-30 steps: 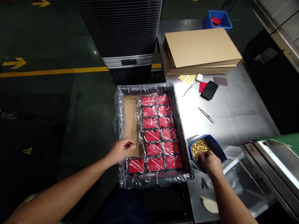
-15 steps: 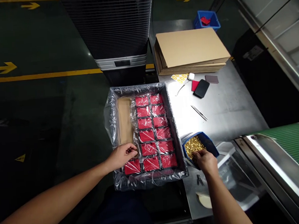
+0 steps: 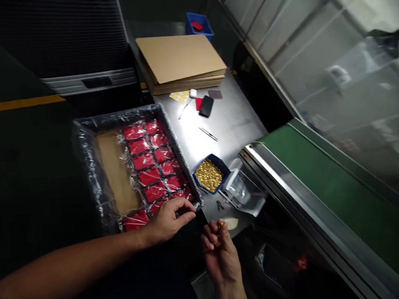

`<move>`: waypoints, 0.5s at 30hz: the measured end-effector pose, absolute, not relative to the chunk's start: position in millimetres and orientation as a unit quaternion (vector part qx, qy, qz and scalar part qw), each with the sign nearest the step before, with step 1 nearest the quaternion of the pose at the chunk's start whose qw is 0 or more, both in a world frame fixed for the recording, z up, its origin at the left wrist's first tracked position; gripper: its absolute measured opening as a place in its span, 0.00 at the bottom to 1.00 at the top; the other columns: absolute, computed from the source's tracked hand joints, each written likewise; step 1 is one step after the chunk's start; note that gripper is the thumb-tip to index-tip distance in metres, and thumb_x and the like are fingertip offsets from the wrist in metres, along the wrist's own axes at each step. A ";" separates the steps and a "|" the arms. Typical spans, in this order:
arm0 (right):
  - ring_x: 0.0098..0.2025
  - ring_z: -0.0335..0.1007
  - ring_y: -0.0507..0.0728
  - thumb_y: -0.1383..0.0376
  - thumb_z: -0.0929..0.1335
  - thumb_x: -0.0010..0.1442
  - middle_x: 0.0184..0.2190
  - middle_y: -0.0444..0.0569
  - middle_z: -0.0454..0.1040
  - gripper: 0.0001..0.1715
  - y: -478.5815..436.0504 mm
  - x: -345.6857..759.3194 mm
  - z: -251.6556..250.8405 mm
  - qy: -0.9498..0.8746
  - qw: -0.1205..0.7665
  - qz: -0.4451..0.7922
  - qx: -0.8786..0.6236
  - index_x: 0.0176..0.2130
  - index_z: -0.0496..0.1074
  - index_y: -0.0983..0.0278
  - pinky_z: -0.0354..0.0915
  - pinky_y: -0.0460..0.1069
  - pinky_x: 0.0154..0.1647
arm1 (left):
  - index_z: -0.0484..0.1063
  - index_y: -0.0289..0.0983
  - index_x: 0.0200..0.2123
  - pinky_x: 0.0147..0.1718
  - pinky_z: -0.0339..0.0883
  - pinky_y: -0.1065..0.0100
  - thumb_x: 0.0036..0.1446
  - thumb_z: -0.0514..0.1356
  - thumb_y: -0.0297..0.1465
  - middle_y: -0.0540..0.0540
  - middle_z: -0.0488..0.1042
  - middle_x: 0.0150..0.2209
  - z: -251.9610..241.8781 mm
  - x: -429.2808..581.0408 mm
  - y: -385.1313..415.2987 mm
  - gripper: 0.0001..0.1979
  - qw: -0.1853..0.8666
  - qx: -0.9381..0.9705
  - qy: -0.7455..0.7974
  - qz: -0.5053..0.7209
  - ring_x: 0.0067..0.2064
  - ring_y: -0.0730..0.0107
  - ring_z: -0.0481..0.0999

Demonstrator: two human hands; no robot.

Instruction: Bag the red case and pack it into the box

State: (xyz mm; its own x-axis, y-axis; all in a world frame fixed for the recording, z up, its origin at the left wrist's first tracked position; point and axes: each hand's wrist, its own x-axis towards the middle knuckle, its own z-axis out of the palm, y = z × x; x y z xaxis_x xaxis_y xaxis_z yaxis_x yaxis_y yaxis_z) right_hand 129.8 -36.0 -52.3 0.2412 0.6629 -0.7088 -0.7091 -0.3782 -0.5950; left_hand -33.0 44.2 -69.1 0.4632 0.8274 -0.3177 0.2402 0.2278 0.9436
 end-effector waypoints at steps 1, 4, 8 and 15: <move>0.22 0.53 0.42 0.51 0.78 0.47 0.25 0.38 0.61 0.21 -46.6 133.8 -44.1 0.056 0.593 0.611 -0.521 0.32 0.72 0.61 0.55 0.37 0.18 | 0.75 0.37 0.38 0.40 0.65 0.70 0.59 0.59 0.36 0.49 0.77 0.36 -63.8 -23.2 41.1 0.09 0.640 0.586 0.442 0.228 0.39 0.69 0.75; 0.21 0.52 0.41 0.60 0.79 0.48 0.24 0.38 0.60 0.15 -78.9 149.7 -23.3 0.132 0.673 0.589 -0.427 0.32 0.74 0.63 0.54 0.35 0.16 | 0.75 0.37 0.37 0.41 0.65 0.70 0.59 0.60 0.36 0.49 0.77 0.35 -47.6 5.0 26.1 0.09 0.657 0.618 0.376 0.213 0.39 0.70 0.75; 0.20 0.54 0.40 0.62 0.79 0.48 0.23 0.38 0.63 0.13 -129.5 170.5 -5.1 0.128 0.720 0.556 -0.395 0.32 0.76 0.64 0.57 0.34 0.16 | 0.75 0.37 0.36 0.40 0.65 0.71 0.60 0.60 0.36 0.50 0.77 0.35 -28.2 38.9 -7.3 0.08 0.664 0.655 0.308 0.185 0.38 0.71 0.75; 0.17 0.58 0.41 0.58 0.81 0.41 0.22 0.42 0.74 0.19 -213.2 195.6 29.7 0.035 0.747 0.484 -0.455 0.30 0.77 0.65 0.57 0.37 0.13 | 0.74 0.37 0.35 0.37 0.68 0.72 0.62 0.57 0.39 0.49 0.77 0.32 -9.4 70.5 -99.8 0.12 0.664 0.708 0.187 0.155 0.36 0.69 0.76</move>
State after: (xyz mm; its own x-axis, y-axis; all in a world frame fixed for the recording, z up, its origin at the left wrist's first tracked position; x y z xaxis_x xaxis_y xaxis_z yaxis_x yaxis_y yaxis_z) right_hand 195.6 -213.2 29.7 0.5296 0.6909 -0.4921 -0.7543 0.1183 -0.6458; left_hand 70.5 -99.8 -9.4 0.8825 0.4694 -0.0286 0.0588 -0.0498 0.9970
